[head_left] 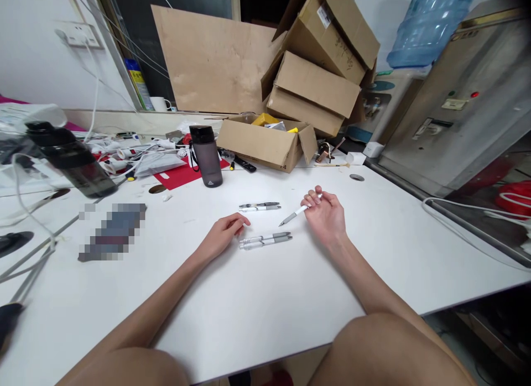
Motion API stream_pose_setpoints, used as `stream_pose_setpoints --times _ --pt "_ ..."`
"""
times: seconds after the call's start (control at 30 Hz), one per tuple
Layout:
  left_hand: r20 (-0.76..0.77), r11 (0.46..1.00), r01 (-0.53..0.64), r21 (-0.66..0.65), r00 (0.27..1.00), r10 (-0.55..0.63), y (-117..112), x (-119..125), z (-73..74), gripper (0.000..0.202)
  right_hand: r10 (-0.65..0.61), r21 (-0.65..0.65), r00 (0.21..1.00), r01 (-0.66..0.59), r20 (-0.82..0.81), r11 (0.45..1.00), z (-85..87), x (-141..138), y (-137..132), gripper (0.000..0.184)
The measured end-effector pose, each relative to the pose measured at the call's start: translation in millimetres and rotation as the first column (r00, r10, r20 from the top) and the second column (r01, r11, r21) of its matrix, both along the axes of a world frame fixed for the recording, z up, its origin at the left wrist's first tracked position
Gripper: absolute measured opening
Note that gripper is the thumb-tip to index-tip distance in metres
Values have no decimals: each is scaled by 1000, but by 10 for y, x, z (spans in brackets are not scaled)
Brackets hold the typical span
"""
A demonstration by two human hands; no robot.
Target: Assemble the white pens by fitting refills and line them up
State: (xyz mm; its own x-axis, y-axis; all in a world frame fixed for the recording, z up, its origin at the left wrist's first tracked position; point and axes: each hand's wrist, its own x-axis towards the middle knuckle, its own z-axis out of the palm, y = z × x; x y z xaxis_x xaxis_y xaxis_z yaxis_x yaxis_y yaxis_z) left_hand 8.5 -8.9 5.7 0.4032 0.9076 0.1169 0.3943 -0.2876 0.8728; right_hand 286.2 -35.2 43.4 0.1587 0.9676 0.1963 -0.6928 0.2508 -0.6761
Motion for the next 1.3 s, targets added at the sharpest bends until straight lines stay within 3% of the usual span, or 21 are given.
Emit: stream_pose_setpoints --times 0.23,0.6,0.97,1.3 --pt "-4 1000 22 4 1000 -22 9 -5 -16 38 -5 33 999 4 39 999 -27 13 7 14" --pt "9 999 32 -18 999 -32 -3 -4 -1 32 52 20 996 -51 -66 999 -12 1 -4 10" --pt "-13 998 41 -37 999 -42 10 -8 -23 32 125 30 951 -121 -283 992 -2 -7 -3 12" --pt "-6 999 43 -25 999 -43 19 -9 -35 33 124 31 958 -120 -257 992 -13 -2 6 12"
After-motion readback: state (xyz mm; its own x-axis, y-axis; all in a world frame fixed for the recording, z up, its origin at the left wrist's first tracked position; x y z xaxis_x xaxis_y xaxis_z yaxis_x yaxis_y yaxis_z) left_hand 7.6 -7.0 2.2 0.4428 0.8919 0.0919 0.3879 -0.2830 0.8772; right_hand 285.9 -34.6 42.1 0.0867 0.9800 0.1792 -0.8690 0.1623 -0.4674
